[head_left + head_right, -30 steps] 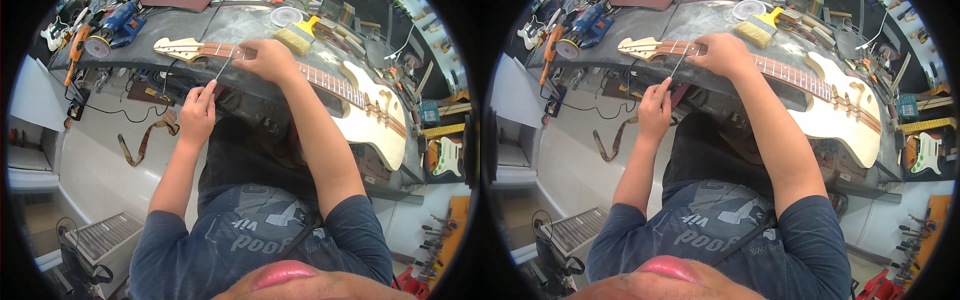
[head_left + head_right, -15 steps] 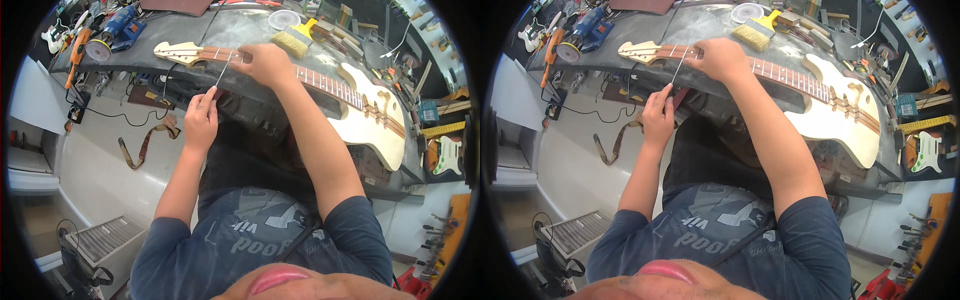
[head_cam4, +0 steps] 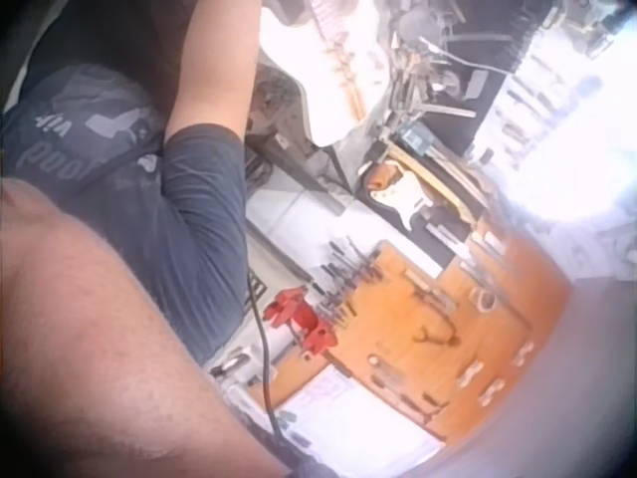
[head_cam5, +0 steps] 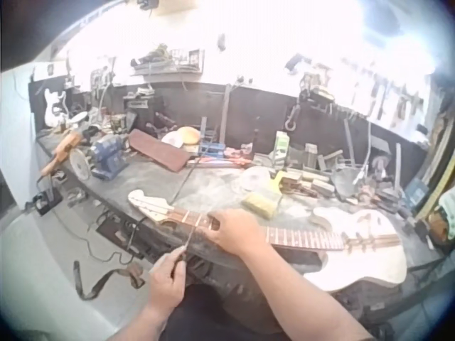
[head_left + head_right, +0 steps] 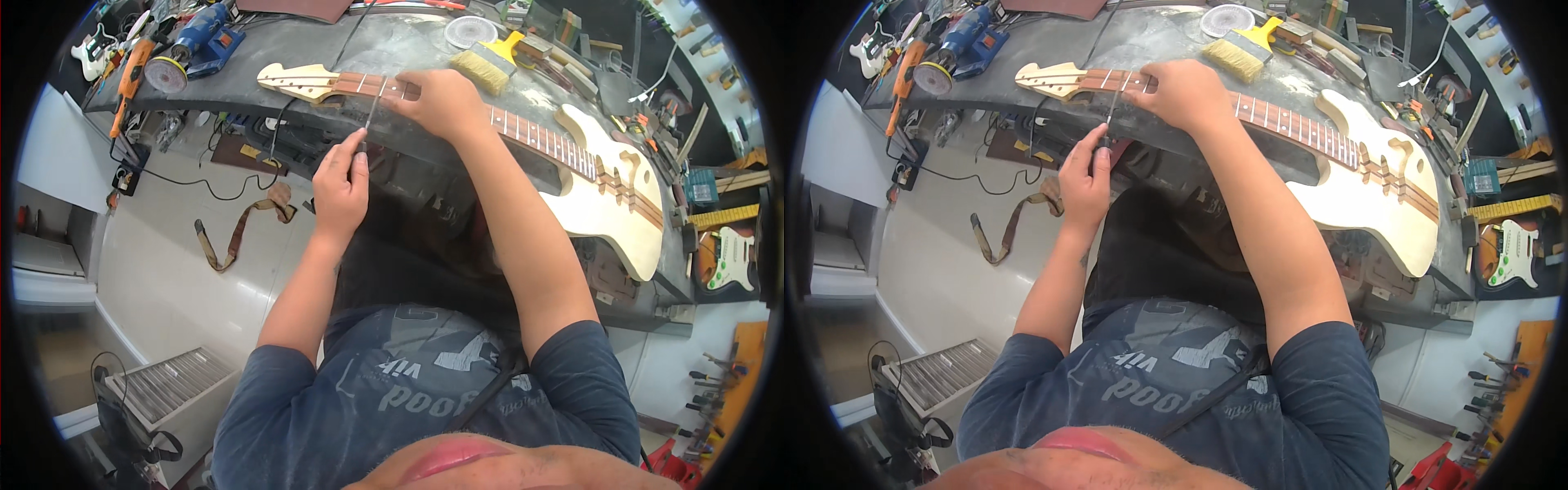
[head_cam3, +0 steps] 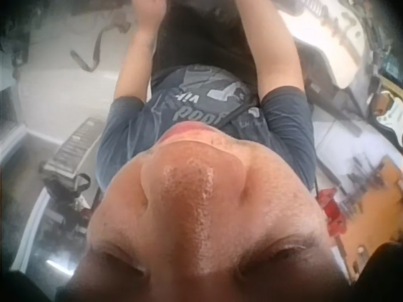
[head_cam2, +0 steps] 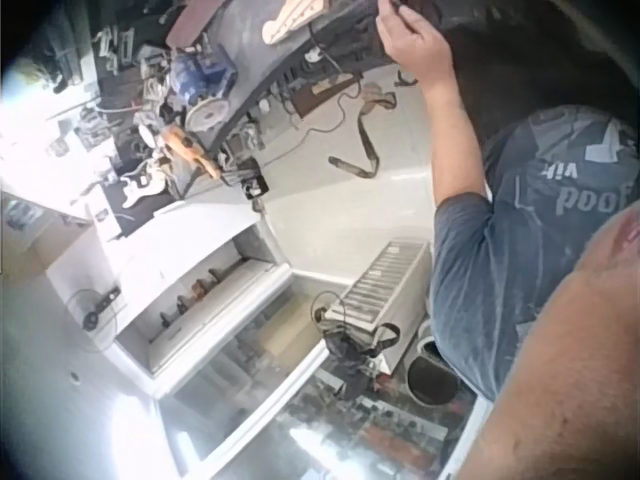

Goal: The person uses a thin file to refine the slots on the nut of a guitar neck and later lifts the guitar body from the workbench.

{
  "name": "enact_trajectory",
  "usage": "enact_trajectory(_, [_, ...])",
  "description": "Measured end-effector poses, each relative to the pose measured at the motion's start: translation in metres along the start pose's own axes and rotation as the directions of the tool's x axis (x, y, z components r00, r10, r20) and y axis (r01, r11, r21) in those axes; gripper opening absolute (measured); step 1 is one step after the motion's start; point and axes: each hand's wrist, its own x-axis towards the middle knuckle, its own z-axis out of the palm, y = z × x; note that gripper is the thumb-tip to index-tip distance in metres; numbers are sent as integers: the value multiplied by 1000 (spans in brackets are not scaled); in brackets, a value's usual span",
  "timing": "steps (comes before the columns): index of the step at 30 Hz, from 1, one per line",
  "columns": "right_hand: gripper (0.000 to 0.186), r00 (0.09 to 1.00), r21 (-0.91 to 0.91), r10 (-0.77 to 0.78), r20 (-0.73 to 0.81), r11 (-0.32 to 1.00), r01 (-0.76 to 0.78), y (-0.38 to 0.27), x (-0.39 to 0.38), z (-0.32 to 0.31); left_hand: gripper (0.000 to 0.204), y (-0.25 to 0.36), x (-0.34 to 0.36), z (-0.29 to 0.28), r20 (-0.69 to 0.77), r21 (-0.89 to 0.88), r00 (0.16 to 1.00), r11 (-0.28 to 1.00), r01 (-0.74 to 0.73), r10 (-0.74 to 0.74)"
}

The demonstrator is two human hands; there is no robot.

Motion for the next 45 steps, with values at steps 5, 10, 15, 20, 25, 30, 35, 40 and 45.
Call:
enact_trajectory(5, [49, 999, 22, -17, -37, 1000, 18, 4, 0, 2, 40, 1, -9, -17, 113, 502, 942, 799, -330, 317])
enact_trajectory(10, [49, 999, 14, -24, -36, 1000, 24, 1, 0, -1, 39, 1, -2, -15, 117, 523, 951, 796, -304, 287])
enact_trajectory(15, [49, 1000, 5, -18, -5, 1000, 18, -2, 1, -3, 36, -13, 32, 10, 114, 467, 918, 795, -387, 380])
enact_trajectory(20, [57, 1000, 12, 7, 25, 1000, -8, 0, 0, -5, 37, 8, 27, 17, 107, -595, 916, 713, 371, -387])
enact_trajectory(25, [57, 998, -1, 25, 55, 1000, -25, -4, 1, -7, 35, -9, 8, -11, 28, 319, 953, 901, -294, 301])
enact_trajectory(30, [47, 999, 5, -24, -43, 1000, 24, 2, -2, -2, 38, 0, -10, -27, 151, 524, 955, 798, -297, 257])
enact_trajectory(35, [47, 999, -10, -27, -25, 1000, 27, 2, 1, 1, 38, -5, 2, -20, 125, 566, 940, 756, -330, 318])
enact_trajectory(40, [52, 1000, 14, 12, 23, 1000, -12, -2, 3, -6, 32, -13, 26, 8, 60, -40, 998, 999, -5, 8])
enact_trajectory(45, [58, 998, 23, 17, 56, 1000, -18, -4, 1, -7, 35, 1, 9, 7, 74, -612, 906, 698, 370, -416])
